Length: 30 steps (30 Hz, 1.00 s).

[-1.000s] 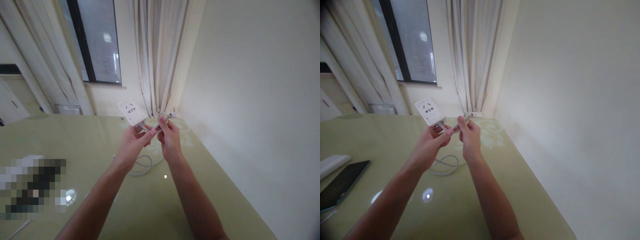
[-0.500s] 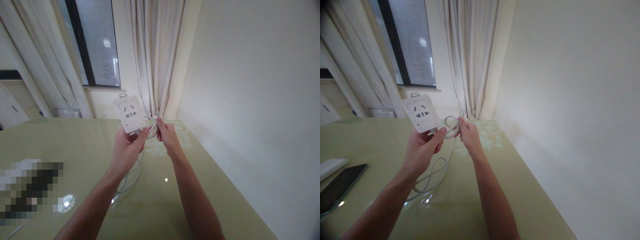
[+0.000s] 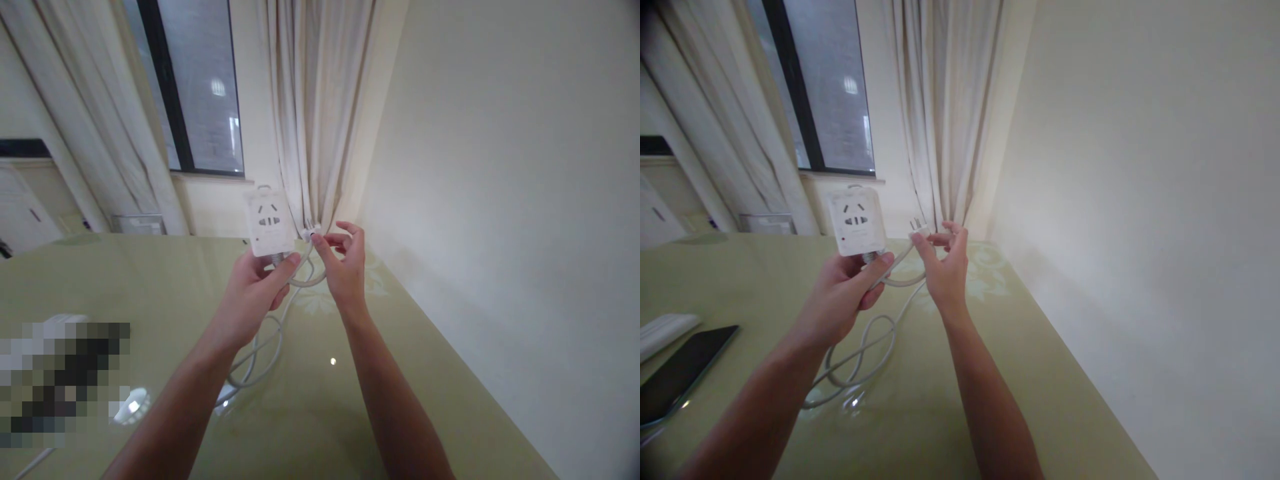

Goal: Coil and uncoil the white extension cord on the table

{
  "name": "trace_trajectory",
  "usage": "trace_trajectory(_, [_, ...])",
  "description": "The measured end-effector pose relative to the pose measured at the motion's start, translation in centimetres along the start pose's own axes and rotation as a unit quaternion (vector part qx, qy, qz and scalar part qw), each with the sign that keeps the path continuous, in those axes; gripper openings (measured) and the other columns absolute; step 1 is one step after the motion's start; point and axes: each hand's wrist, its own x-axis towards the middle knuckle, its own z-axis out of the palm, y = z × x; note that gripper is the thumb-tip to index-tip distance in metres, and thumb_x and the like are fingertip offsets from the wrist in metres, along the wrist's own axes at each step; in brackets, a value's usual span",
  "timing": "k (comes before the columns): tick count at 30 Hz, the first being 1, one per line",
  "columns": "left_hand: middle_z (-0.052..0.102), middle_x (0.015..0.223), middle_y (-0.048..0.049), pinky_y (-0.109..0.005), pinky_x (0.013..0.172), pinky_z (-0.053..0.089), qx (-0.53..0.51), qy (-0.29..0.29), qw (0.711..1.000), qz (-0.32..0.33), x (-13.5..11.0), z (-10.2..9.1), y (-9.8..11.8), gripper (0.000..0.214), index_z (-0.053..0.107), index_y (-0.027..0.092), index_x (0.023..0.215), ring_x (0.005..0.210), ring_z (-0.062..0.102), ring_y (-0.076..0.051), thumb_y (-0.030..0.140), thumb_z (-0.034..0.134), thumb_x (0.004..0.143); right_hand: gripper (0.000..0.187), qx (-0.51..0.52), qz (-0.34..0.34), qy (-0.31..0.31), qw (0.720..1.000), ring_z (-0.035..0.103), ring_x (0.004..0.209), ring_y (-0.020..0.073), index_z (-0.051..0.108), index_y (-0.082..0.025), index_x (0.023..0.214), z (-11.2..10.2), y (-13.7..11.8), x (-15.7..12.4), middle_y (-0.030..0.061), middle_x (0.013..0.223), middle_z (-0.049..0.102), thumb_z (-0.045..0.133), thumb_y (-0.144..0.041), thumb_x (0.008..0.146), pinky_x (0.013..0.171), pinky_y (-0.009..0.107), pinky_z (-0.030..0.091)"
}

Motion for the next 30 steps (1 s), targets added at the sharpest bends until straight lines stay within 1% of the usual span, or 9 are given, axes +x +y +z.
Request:
trace_trajectory(4, [0.055, 0.069, 0.0026, -0.016, 0.034, 0.023, -0.02, 0.024, 0.999, 0.014, 0.1, -0.2, 0.3, 0.023, 0.065, 0.018, 0.083, 0.041, 0.035, -0.002, 0.034, 0.08, 0.079, 0.028, -0.053, -0.078, -0.094, 0.991, 0.067, 0.1, 0.0193, 0.074, -0.023, 0.109, -0.3, 0.1, 0.1, 0.006, 0.105, 0.075, 0.063, -0.046, 0.096, 0.092, 0.035, 0.048])
trace_trajectory(9, [0.06, 0.07, 0.0018, -0.016, 0.032, 0.022, -0.049, 0.047, 0.998, 0.006, 0.4, -0.8, 0.7, 0.024, 0.066, 0.018, 0.08, 0.04, 0.035, -0.002, 0.033, 0.084, 0.075, 0.031, -0.116, -0.138, -0.132, 0.975, 0.064, 0.104, 0.0201, 0.071, -0.025, 0.124, -0.8, -0.6, -0.1, 0.0058, 0.111, 0.073, 0.061, -0.041, 0.099, 0.096, 0.037, 0.046])
trace_trajectory(11, [0.06, 0.069, 0.0016, -0.015, 0.032, 0.022, -0.051, 0.059, 0.997, 0.004, 0.4, -1.0, 0.9, 0.024, 0.066, 0.017, 0.079, 0.04, 0.035, -0.002, 0.033, 0.084, 0.075, 0.028, -0.142, -0.157, -0.156, 0.965, 0.063, 0.105, 0.0199, 0.075, -0.024, 0.114, -1.0, -0.9, -0.1, 0.0057, 0.109, 0.073, 0.054, -0.04, 0.103, 0.099, 0.038, 0.044])
trace_trajectory(14, [0.059, 0.069, 0.0017, -0.014, 0.031, 0.022, -0.062, 0.088, 0.994, 0.019, 0.4, -1.1, 1.3, 0.023, 0.065, 0.017, 0.077, 0.04, 0.035, -0.001, 0.032, 0.084, 0.075, 0.038, -0.169, -0.176, -0.193, 0.95, 0.061, 0.105, 0.0194, 0.076, -0.022, 0.095, -1.3, -1.1, -0.2, 0.0058, 0.105, 0.072, 0.046, -0.042, 0.107, 0.1, 0.038, 0.041])
trace_trajectory(17, [0.055, 0.066, 0.0036, -0.013, 0.03, 0.022, -0.087, 0.124, 0.988, 0.034, 0.6, -1.3, 1.8, 0.025, 0.062, 0.018, 0.073, 0.04, 0.033, -0.001, 0.03, 0.084, 0.075, 0.035, -0.176, -0.19, -0.225, 0.939, 0.058, 0.112, 0.0213, 0.072, -0.021, 0.091, -1.6, -1.4, -0.3, 0.0064, 0.112, 0.07, 0.056, -0.05, 0.101, 0.104, 0.039, 0.038])
trace_trajectory(19, [0.051, 0.064, 0.0057, -0.012, 0.03, 0.021, -0.11, 0.142, 0.983, 0.036, 0.9, -1.6, 2.2, 0.025, 0.061, 0.018, 0.074, 0.039, 0.031, 0.0, 0.028, 0.084, 0.074, 0.032, -0.176, -0.2, -0.254, 0.93, 0.054, 0.118, 0.0235, 0.071, -0.021, 0.09, -1.8, -1.8, -0.4, 0.0068, 0.119, 0.067, 0.07, -0.053, 0.091, 0.109, 0.041, 0.035])
trace_trajectory(21, [0.049, 0.063, 0.0075, -0.011, 0.029, 0.021, -0.134, 0.149, 0.979, 0.027, 1.2, -2.1, 2.4, 0.026, 0.059, 0.018, 0.075, 0.038, 0.029, 0.001, 0.027, 0.084, 0.074, 0.029, -0.167, -0.209, -0.299, 0.916, 0.053, 0.121, 0.0249, 0.069, -0.021, 0.087, -2.1, -2.2, -0.5, 0.0068, 0.125, 0.065, 0.078, -0.049, 0.085, 0.112, 0.043, 0.033])
trace_trajectory(27, [0.04, 0.054, 0.0106, -0.011, 0.028, 0.018, -0.166, 0.123, 0.977, -0.043, 2.0, -3.6, 2.3, 0.031, 0.055, 0.017, 0.072, 0.034, 0.025, 0.001, 0.031, 0.082, 0.077, 0.01, -0.049, -0.218, -0.457, 0.861, 0.057, 0.117, 0.0233, 0.066, -0.021, 0.087, -2.6, -3.7, -0.7, 0.0058, 0.117, 0.065, 0.075, -0.024, 0.082, 0.111, 0.041, 0.038])
trace_trajectory(30, [0.045, 0.054, 0.0089, -0.01, 0.032, 0.026, -0.157, 0.122, 0.978, -0.057, 2.3, -4.0, 2.1, 0.029, 0.059, 0.017, 0.076, 0.037, 0.035, -0.001, 0.034, 0.081, 0.078, 0.008, -0.018, -0.209, -0.496, 0.843, 0.06, 0.112, 0.0216, 0.067, -0.02, 0.088, -2.6, -4.2, -0.7, 0.0054, 0.11, 0.066, 0.073, -0.019, 0.084, 0.109, 0.039, 0.041])
